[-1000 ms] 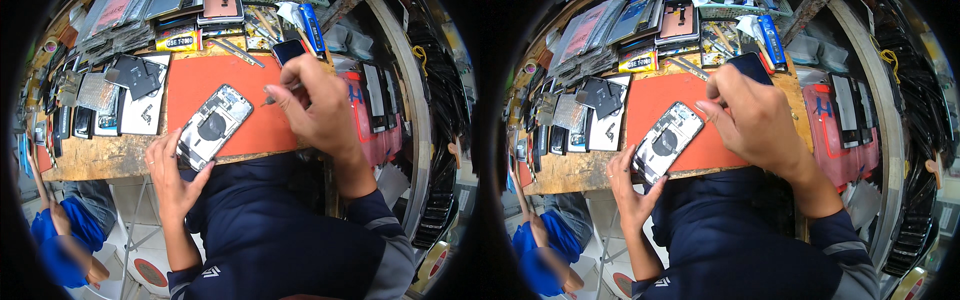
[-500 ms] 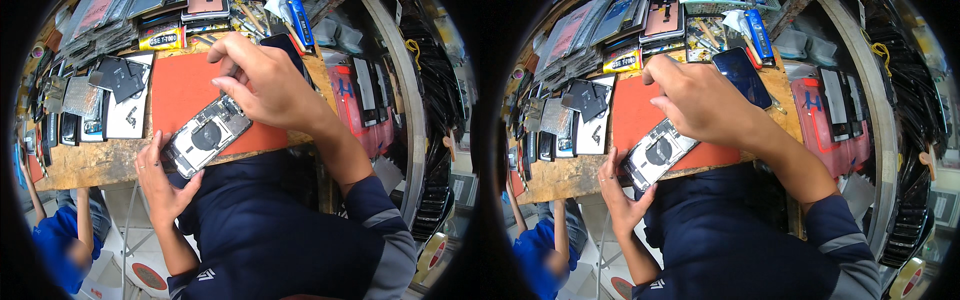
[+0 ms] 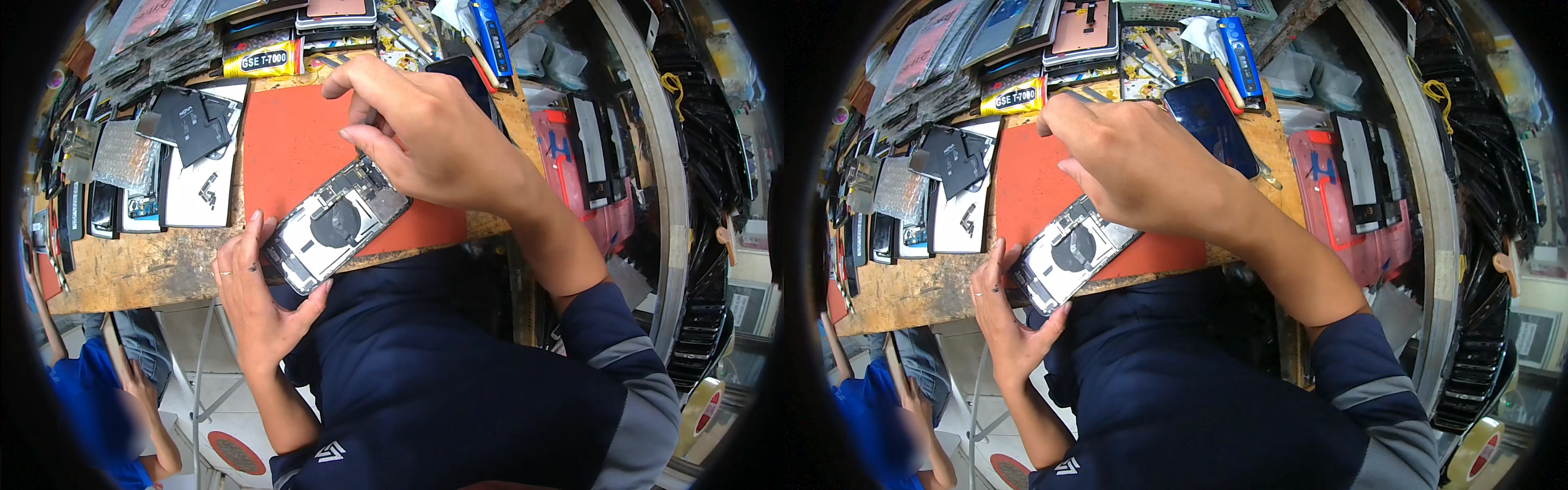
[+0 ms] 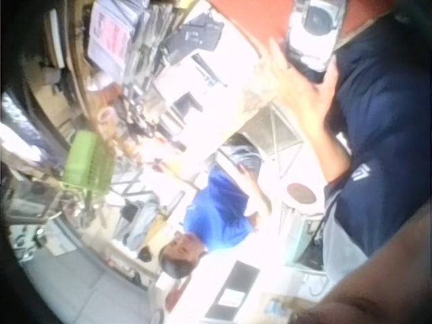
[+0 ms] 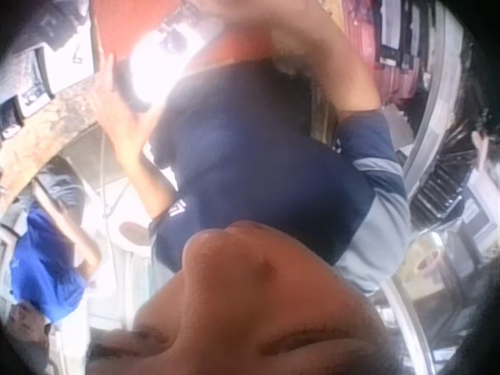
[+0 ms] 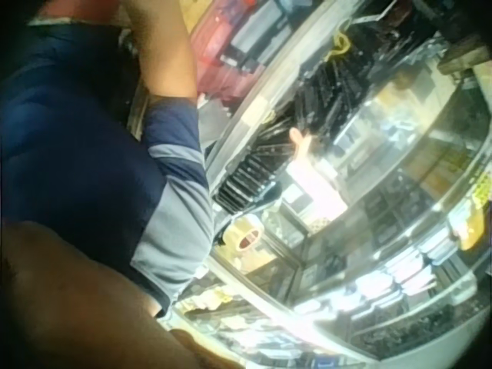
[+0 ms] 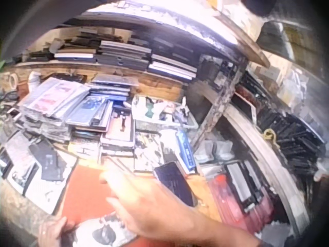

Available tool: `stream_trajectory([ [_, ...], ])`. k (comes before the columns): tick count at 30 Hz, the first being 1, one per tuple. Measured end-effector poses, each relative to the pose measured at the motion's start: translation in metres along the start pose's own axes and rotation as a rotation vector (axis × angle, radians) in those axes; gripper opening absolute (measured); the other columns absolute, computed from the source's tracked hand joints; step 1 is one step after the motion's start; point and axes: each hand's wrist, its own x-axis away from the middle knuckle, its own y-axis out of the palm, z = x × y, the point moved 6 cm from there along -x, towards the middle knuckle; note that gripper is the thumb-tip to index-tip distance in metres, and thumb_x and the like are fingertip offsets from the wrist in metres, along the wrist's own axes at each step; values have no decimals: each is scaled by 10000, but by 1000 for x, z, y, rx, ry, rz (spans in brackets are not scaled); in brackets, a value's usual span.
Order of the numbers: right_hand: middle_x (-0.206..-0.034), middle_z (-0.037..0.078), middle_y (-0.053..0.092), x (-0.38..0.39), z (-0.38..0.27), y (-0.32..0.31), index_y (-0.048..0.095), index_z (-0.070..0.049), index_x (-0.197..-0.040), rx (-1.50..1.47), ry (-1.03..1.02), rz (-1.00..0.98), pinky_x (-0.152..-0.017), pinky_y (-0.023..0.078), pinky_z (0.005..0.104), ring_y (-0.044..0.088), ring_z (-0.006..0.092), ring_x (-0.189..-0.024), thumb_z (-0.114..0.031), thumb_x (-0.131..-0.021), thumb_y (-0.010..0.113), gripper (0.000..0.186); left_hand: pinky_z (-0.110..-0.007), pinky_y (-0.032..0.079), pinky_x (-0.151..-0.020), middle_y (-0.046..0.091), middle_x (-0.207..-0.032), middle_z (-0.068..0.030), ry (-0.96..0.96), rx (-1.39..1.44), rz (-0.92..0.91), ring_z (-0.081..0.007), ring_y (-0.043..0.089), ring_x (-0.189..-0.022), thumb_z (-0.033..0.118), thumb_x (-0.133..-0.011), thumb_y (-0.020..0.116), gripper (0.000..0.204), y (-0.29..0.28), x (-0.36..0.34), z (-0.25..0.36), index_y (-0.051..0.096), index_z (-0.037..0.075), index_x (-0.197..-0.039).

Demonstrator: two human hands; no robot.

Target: The person uses a screwdriver to remove screws from a smartphone battery, then peels off the battery label. They handle a smartphone, press the power button, and wipe the screen with a cloth. The person also picks up a disassembled phone and uses a metal tool to pry open its back cover.

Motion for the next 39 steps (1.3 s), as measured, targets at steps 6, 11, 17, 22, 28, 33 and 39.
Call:
stream_trajectory([
  [6, -792, 112, 661, -1, 0, 3, 591, 0, -1184, -4, -2, -29, -660, 522, 373, 683, 300, -719, 17, -888, 702, 317, -462, 382, -1043, 656, -1282, -138, -22, 37, 2, -326, 561, -1159, 282, -630, 903, 1067, -1, 0, -1, 413, 24, -1542],
  [11, -797, 118, 660, -3, -3, 3, 597, 0, -1193, -4, -19, -43, -665, 526, 381, 682, 309, -721, 12, -885, 702, 326, -462, 386, -1039, 668, -1286, -138, -31, 63, 23, -323, 565, -1165, 301, -631, 925, 1080, -1, 2, -6, 414, 16, -1540],
  [17, -814, 122, 670, -3, -4, 3, 598, 0, -1203, 10, -4, -47, -675, 534, 396, 687, 317, -742, 5, -887, 700, 332, -463, 388, -1036, 669, -1284, -136, -17, 42, 7, -322, 567, -1162, 298, -632, 927, 1080, -1, 0, -3, 414, 16, -1539],
  [22, -825, 124, 673, -4, -7, 3, 599, -2, -1205, 27, -18, -54, -686, 537, 398, 689, 317, -761, 4, -888, 696, 331, -462, 392, -1027, 668, -1269, -135, -14, 31, 12, -319, 571, -1154, 284, -624, 924, 1083, -1, -1, -2, 414, 23, -1543],
  [28, -823, 123, 669, -4, -8, 2, 599, -2, -1206, 43, -1, -76, -691, 539, 398, 689, 317, -765, 5, -886, 694, 335, -463, 396, -1018, 666, -1268, -139, -2, 45, 30, -322, 575, -1141, 274, -623, 924, 1082, -1, -1, -2, 414, 20, -1543],
  [33, -820, 119, 668, -4, -5, 3, 602, -5, -1202, 26, -2, -65, -684, 537, 396, 688, 313, -759, 4, -885, 696, 331, -462, 398, -1013, 661, -1279, -144, 4, 38, 33, -324, 573, -1140, 277, -621, 926, 1078, -2, -1, -2, 423, 13, -1537],
  [39, -823, 115, 669, -5, -8, 1, 606, -6, -1193, 41, -21, -65, -686, 537, 398, 686, 312, -758, -6, -884, 705, 325, -464, 399, -1012, 657, -1290, -151, 12, 26, 29, -334, 573, -1142, 274, -621, 926, 1074, -1, -1, -2, 426, 1, -1531],
])
